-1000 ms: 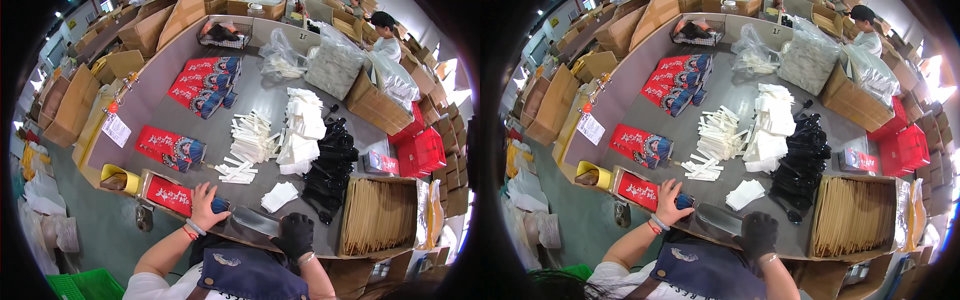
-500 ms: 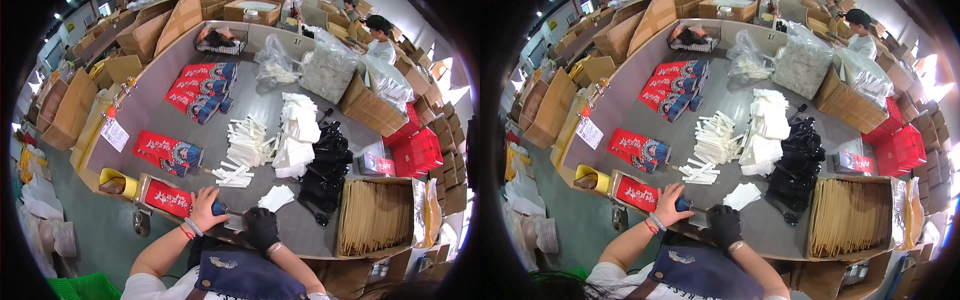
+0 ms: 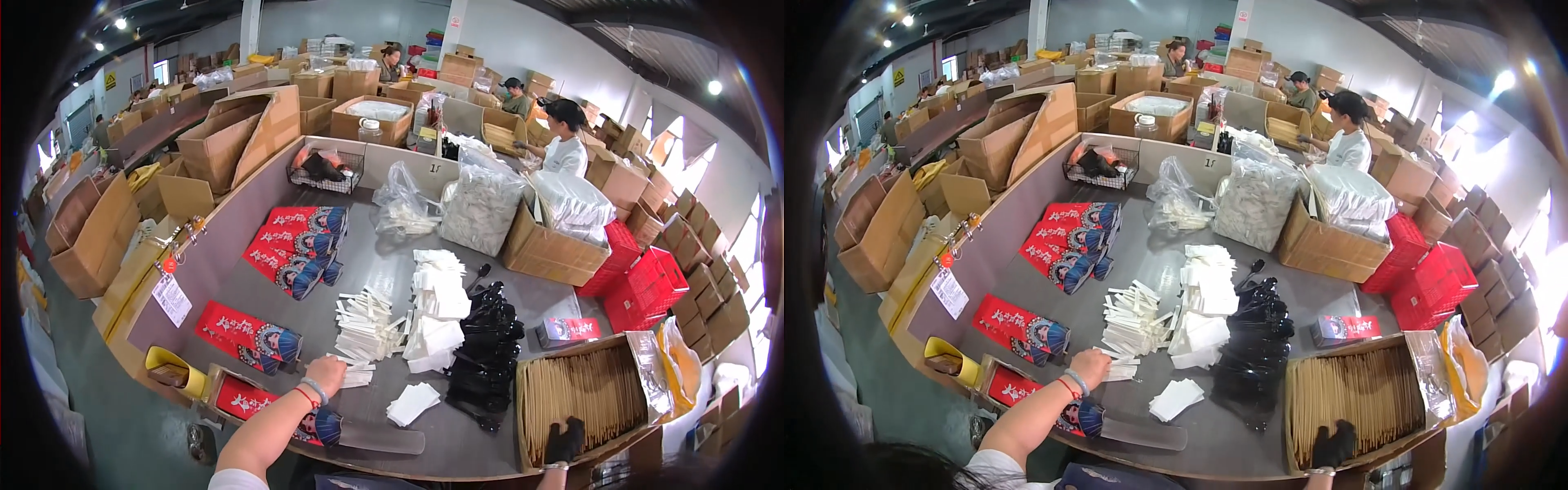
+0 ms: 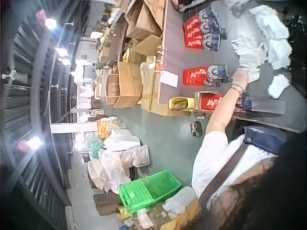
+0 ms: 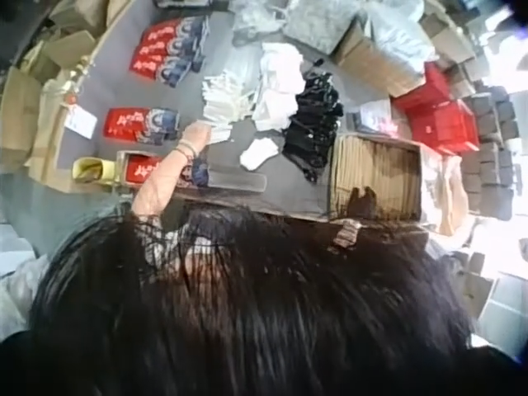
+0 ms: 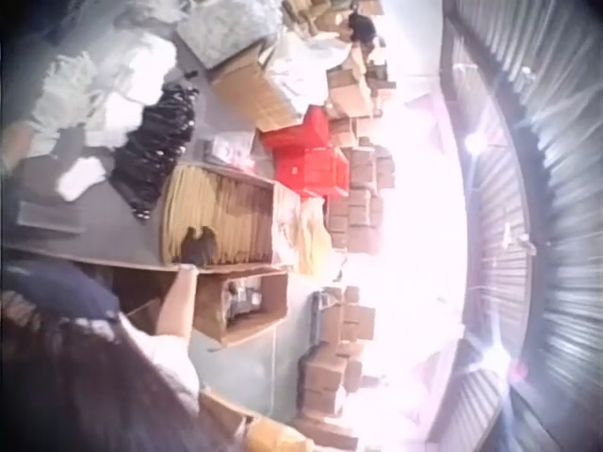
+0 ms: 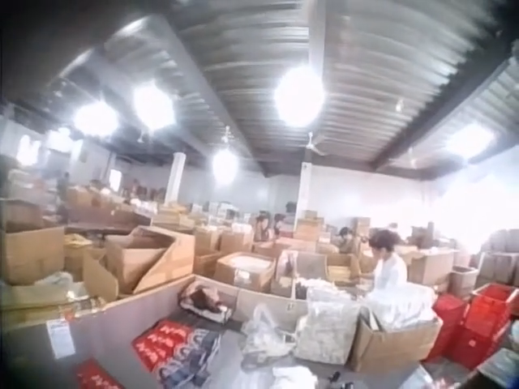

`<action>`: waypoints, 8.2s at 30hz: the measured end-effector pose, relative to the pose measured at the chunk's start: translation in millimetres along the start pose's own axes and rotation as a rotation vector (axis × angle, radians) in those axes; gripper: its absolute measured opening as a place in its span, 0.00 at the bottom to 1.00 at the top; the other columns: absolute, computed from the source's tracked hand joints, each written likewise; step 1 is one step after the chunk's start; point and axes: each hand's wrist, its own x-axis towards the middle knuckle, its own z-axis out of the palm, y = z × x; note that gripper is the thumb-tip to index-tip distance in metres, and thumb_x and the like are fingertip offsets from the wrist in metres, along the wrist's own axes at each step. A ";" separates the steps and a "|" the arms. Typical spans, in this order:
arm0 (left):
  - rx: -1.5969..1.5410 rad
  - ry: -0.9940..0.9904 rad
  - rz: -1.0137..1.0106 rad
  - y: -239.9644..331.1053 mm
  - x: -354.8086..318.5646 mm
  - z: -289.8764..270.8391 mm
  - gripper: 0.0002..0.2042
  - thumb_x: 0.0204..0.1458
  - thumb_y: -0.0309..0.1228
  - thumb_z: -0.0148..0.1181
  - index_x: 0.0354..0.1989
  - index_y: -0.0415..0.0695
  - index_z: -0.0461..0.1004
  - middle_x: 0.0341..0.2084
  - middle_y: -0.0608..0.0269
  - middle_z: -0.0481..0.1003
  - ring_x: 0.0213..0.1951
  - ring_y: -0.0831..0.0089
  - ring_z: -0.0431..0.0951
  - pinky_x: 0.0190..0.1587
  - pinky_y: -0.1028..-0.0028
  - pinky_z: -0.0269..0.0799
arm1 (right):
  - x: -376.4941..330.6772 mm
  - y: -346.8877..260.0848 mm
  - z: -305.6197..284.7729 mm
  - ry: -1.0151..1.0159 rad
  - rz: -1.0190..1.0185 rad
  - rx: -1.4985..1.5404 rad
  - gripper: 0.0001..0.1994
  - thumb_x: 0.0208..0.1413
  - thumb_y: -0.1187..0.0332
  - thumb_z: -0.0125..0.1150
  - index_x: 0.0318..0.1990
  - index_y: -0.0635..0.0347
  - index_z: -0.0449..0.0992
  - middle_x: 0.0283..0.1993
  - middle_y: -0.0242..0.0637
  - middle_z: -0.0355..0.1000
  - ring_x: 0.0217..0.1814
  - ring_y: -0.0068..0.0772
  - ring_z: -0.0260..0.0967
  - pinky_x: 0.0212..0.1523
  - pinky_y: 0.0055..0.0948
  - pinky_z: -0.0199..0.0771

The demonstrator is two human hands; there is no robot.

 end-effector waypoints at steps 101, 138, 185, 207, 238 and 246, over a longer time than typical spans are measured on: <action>0.080 -0.043 0.345 93.5 -140.5 -25.6 0.22 0.37 0.36 0.67 0.45 0.50 0.74 0.47 0.71 0.70 0.47 0.67 0.67 0.49 0.63 0.60 | -105.1 -249.7 51.1 -1.044 -0.616 0.400 0.11 0.49 0.59 0.61 0.39 0.48 0.79 0.37 0.38 0.75 0.38 0.45 0.74 0.38 0.42 0.73; -0.018 -0.067 0.410 68.3 -102.8 -22.2 0.34 0.35 0.46 0.71 0.57 0.61 0.70 0.47 0.62 0.69 0.49 0.58 0.69 0.52 0.59 0.65 | -152.1 -243.5 65.0 -1.355 -0.333 0.815 0.22 0.43 0.45 0.64 0.35 0.54 0.77 0.35 0.40 0.76 0.41 0.43 0.74 0.42 0.43 0.72; 0.137 -0.490 0.328 128.4 -87.8 -101.1 0.11 0.53 0.34 0.50 0.41 0.49 0.76 0.44 0.46 0.69 0.47 0.48 0.71 0.47 0.55 0.70 | -85.4 -256.7 44.1 -0.795 -0.659 0.677 0.20 0.40 0.57 0.65 0.41 0.55 0.77 0.36 0.44 0.74 0.39 0.46 0.73 0.41 0.44 0.71; 0.597 -0.197 0.444 1.3 -36.7 -112.8 0.10 0.47 0.34 0.55 0.38 0.52 0.76 0.42 0.54 0.71 0.48 0.51 0.70 0.41 0.55 0.73 | -78.9 -204.6 -10.4 -0.744 -0.635 0.188 0.21 0.38 0.56 0.67 0.37 0.58 0.72 0.40 0.43 0.69 0.43 0.47 0.67 0.42 0.44 0.65; -0.150 0.309 -0.089 35.1 -123.6 -2.5 0.28 0.33 0.45 0.72 0.42 0.41 0.76 0.46 0.56 0.71 0.54 0.53 0.63 0.60 0.50 0.52 | -93.1 -213.2 15.9 -0.745 -0.756 0.224 0.30 0.38 0.40 0.67 0.43 0.53 0.75 0.39 0.39 0.73 0.41 0.45 0.73 0.42 0.45 0.68; -0.320 0.307 -0.129 28.5 -122.8 -1.4 0.29 0.31 0.46 0.73 0.41 0.39 0.76 0.48 0.54 0.71 0.56 0.50 0.62 0.61 0.51 0.52 | -91.3 -221.0 16.4 -0.878 -0.786 0.127 0.30 0.41 0.40 0.64 0.47 0.52 0.73 0.43 0.40 0.73 0.44 0.47 0.72 0.44 0.49 0.69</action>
